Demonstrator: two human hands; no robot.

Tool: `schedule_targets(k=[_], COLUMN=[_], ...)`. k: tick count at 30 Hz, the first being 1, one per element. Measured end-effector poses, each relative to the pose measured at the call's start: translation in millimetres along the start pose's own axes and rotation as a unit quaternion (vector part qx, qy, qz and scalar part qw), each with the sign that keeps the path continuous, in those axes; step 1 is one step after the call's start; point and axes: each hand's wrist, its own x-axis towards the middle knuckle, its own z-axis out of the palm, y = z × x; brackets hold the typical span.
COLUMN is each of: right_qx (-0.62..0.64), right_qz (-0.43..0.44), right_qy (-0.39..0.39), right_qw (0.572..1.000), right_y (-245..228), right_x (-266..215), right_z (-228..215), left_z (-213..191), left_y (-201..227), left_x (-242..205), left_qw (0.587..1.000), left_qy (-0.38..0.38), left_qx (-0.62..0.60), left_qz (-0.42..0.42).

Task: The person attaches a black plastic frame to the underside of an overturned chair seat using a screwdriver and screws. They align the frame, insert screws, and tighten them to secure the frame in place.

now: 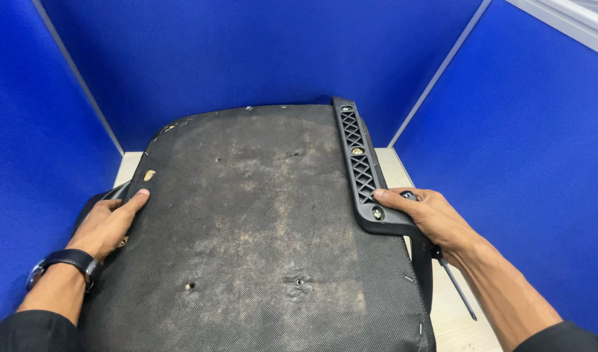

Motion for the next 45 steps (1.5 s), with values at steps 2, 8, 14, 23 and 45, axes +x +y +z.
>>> schedule_targets(k=[2, 8, 14, 23, 45], right_qx=[-0.015, 0.053, -0.012, 0.04, 0.002], right_qz=[-0.005, 0.016, -0.022, -0.042, -0.096], right_qy=[0.004, -0.001, -0.026, -0.001, 0.077], right_qw=[1.0, 0.998, 0.999, 0.998, 0.992], right_y=[1.0, 15.7, 19.5, 19.4, 43.8], right_x=[0.4, -4.0, 1.6, 1.5, 24.3], right_z=[-0.5, -5.0, -12.1, -2.8, -9.0], left_z=[1.6, 5.1, -0.5, -12.6, 2.7], left_y=[-1.4, -10.2, 2.8, 6.4, -64.6], left_x=[2.2, 16.9, 7.5, -27.3, -3.9], left_qw=[1.0, 0.999, 0.997, 0.963, 0.814], left_qy=[0.009, 0.003, -0.057, -0.116, -0.253], left_qx=[-0.007, 0.035, 0.024, -0.234, -0.522], left_qz=[0.004, 0.017, -0.051, -0.067, 0.015])
